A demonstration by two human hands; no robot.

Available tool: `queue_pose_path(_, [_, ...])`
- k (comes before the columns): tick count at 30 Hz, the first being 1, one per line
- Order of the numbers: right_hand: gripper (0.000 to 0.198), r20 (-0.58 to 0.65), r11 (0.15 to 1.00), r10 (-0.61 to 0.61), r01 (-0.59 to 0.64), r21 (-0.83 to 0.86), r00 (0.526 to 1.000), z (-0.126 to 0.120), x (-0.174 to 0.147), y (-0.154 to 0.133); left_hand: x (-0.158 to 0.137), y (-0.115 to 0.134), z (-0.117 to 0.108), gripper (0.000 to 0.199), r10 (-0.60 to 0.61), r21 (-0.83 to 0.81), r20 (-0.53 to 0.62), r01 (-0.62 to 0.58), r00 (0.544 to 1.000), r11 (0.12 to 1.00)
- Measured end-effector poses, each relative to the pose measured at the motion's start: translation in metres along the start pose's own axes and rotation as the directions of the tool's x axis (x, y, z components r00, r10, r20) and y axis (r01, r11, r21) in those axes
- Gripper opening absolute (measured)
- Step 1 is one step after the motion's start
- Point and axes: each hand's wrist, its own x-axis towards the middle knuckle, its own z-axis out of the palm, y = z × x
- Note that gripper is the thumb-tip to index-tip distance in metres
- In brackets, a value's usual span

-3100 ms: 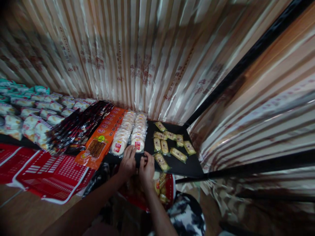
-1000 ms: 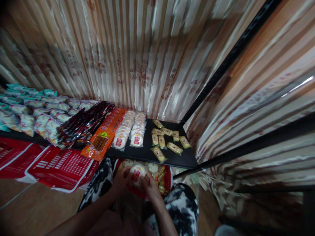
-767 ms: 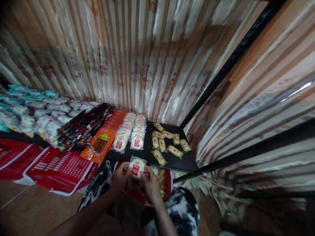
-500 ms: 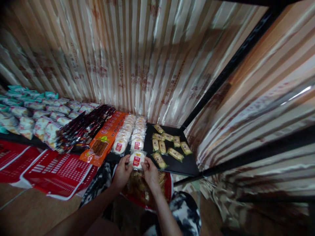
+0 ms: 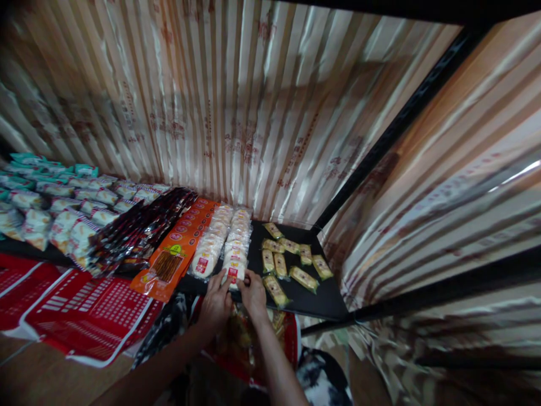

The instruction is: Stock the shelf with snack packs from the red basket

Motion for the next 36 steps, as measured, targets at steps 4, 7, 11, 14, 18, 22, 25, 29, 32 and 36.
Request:
queue_pose_path(4, [0.032,-0.086,0.996,-0.010,0.003,-0.085,0.996,0.005,0.003,-0.003,0.004,-0.004,0.007,0.051,0.026,0.016,-0.019,-0.026,0.999,1.000])
queue_pose_path(7, [0.034,-0.084,0.993,0.003,-0.013,-0.118,0.996,0.008,0.006,-0.007,0.008,-0.007,0.009,0.053,0.036,0.031,0.002,-0.036,0.999,0.999])
queue_pose_path(11, [0.037,-0.080,0.997,0.027,-0.033,-0.067,0.996,0.013,0.012,-0.013,0.015,-0.008,0.008,0.052,0.043,0.038,0.010,-0.044,0.999,0.998])
queue_pose_path(14, [0.042,-0.072,0.999,0.031,-0.031,0.010,0.997,0.017,0.017,-0.015,0.020,-0.007,0.008,0.050,0.030,0.051,0.008,-0.030,1.000,0.998])
queue_pose_path(18, [0.044,-0.086,1.000,0.011,-0.009,0.022,0.996,0.019,0.021,-0.015,0.024,-0.007,0.009,0.048,0.012,0.076,0.005,-0.012,1.000,0.997])
queue_pose_path(22, [0.046,-0.087,1.000,0.010,-0.012,-0.023,0.996,0.021,0.021,-0.013,0.022,-0.009,0.013,0.049,0.055,0.083,-0.014,-0.054,0.998,0.995])
queue_pose_path(25, [0.045,-0.100,0.999,-0.016,0.012,-0.045,0.995,0.021,0.016,-0.013,0.020,-0.012,0.015,0.051,0.080,0.078,-0.041,-0.076,0.996,0.994])
queue_pose_path(29, [0.042,-0.181,0.997,-0.075,0.069,-0.038,0.981,0.018,-0.006,-0.010,0.015,-0.016,0.015,0.048,0.107,0.071,-0.062,-0.103,0.992,0.992])
queue_pose_path(32, [0.036,-0.178,0.990,-0.139,0.138,-0.014,0.974,0.012,-0.036,0.000,0.005,-0.015,0.009,0.042,0.148,0.045,-0.070,-0.145,0.987,0.988])
queue_pose_path(36, [0.027,-0.083,0.984,-0.179,0.177,-0.033,0.980,0.001,-0.080,0.029,-0.022,-0.008,0.004,0.030,0.247,-0.075,0.020,-0.245,0.969,0.967])
